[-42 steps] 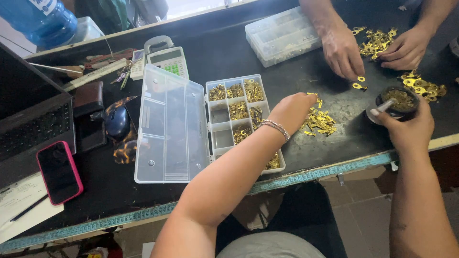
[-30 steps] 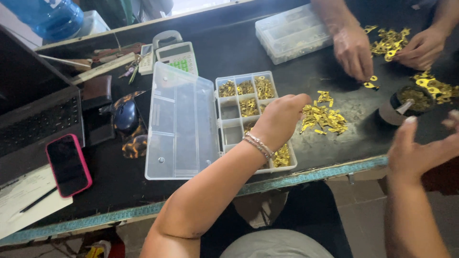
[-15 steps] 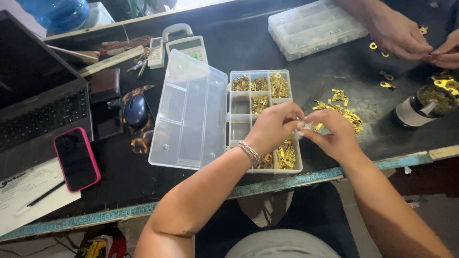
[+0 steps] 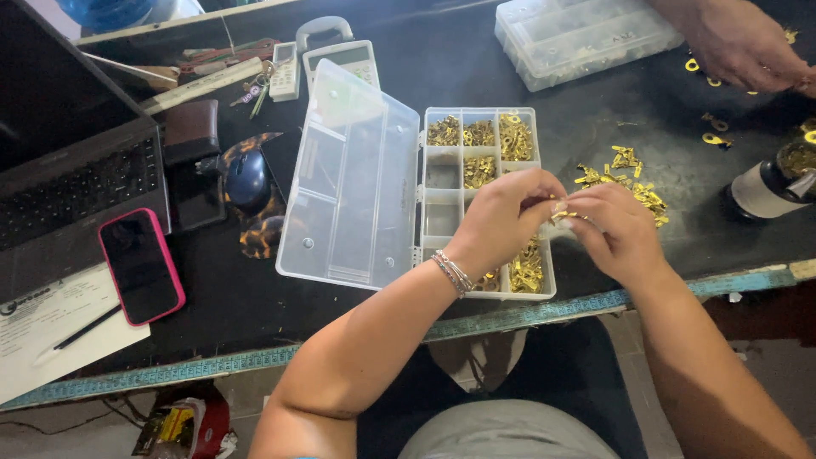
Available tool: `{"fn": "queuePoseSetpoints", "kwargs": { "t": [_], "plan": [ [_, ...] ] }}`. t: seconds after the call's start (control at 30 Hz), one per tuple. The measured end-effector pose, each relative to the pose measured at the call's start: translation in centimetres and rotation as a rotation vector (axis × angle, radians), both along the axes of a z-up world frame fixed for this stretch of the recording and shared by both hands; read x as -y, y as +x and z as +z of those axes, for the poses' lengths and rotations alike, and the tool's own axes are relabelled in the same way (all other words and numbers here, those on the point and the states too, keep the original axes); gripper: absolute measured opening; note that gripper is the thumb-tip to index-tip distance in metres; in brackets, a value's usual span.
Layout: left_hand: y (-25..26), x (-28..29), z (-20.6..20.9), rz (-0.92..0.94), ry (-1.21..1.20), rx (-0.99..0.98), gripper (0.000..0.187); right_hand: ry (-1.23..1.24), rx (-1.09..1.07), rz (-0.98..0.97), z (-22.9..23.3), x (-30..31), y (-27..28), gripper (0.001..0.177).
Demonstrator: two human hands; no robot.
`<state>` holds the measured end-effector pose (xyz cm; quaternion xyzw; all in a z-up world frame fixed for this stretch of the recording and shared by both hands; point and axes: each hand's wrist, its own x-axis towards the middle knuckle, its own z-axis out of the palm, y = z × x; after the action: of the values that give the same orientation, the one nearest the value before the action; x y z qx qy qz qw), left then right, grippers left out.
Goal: Sorting small gold-colored metal hardware components into a plastic organizer box on a workbench.
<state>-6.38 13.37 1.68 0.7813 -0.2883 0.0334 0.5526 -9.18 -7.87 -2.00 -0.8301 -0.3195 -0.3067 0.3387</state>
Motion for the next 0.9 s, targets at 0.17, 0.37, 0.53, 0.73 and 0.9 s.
{"fn": "queuePoseSetpoints", "kwargs": {
  "t": [0.17, 0.37, 0.53, 0.73, 0.9],
  "plan": [
    [0.9, -0.4, -0.7, 0.083, 0.012, -0.021, 0.016, -0.009, -0.03, 0.041, -0.6, -0.7, -0.6, 0.018],
    [0.8, 0.2, -2.2, 0.052, 0.039, 0.008, 0.016, -0.117, 0.024, 0.147, 0.4, -2.4, -1.2, 0.02],
    [0.5, 0.0, -2.0, 0.038, 0.003, 0.005, 0.015, -0.1, 0.014, 0.129, -0.4, -1.3, -1.1, 0.033],
    [0.5, 0.3, -2.0, 0.016, 0.037, 0.134, 0.018, -0.05, 0.053, 0.057, -0.5, -1.0, -1.1, 0.023],
    [0.3, 0.2, -2.0, 0.009, 0.057, 0.013, 0.016, -0.044, 0.026, 0.006, -0.8, -1.2, -0.9, 0.02]
  ]
}}
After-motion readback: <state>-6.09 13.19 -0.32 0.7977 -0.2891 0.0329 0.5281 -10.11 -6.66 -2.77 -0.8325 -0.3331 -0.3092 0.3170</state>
